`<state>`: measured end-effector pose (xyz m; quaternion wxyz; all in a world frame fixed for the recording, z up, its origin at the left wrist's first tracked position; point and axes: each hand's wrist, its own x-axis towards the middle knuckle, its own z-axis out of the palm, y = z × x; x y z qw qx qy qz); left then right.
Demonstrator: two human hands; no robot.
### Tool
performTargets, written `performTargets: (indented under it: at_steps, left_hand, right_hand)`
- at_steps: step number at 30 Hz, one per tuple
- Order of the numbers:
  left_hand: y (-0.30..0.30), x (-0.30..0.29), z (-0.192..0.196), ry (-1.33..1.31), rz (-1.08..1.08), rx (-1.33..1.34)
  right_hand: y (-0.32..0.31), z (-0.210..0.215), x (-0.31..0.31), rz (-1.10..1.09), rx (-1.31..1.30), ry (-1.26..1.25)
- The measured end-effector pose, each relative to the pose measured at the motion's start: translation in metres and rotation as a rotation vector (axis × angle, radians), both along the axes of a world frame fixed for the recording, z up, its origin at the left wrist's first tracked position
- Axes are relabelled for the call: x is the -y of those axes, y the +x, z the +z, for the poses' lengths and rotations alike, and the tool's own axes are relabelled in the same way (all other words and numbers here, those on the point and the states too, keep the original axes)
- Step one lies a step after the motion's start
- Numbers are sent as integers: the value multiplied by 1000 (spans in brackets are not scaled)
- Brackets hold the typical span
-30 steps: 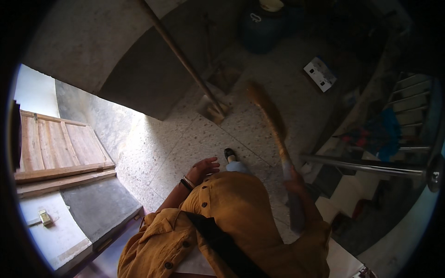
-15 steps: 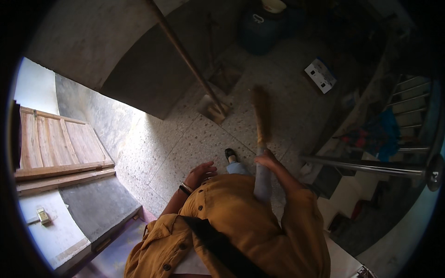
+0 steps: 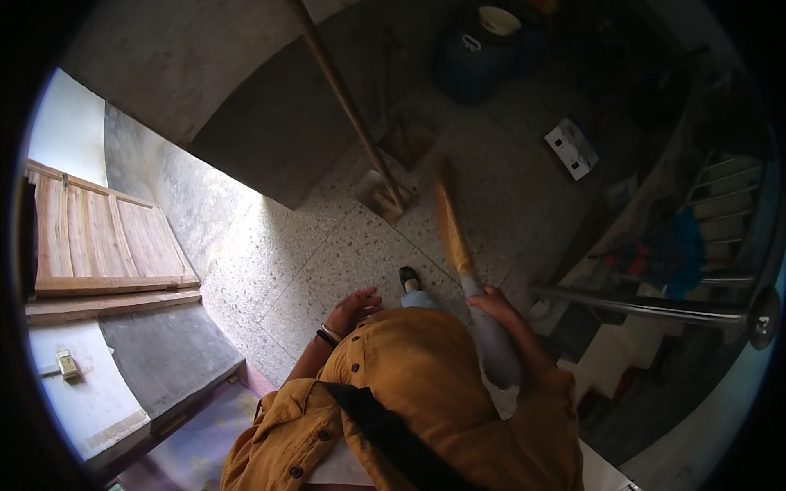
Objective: The person sweeps the floor with a broom in a tiled hallway and a bedroom. They move a wooden chair to sweep underneath it and later open a wardrobe to retrieve a remote control before continuing to sweep.
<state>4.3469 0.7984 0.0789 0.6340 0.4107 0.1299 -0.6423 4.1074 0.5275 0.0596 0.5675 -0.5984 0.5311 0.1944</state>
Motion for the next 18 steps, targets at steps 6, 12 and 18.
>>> performTargets:
  at_steps: [6,12,18]
  left_hand:
    - [-2,1,0,-21,-29,1]
    - [-5,3,-1,-21,-69,34]
    - [-6,4,-5,-31,-30,4]
  right_hand:
    - [49,-17,-8,39,41,12]
    - [28,4,20,103,224,-189]
    - [-12,20,17,77,155,-156]
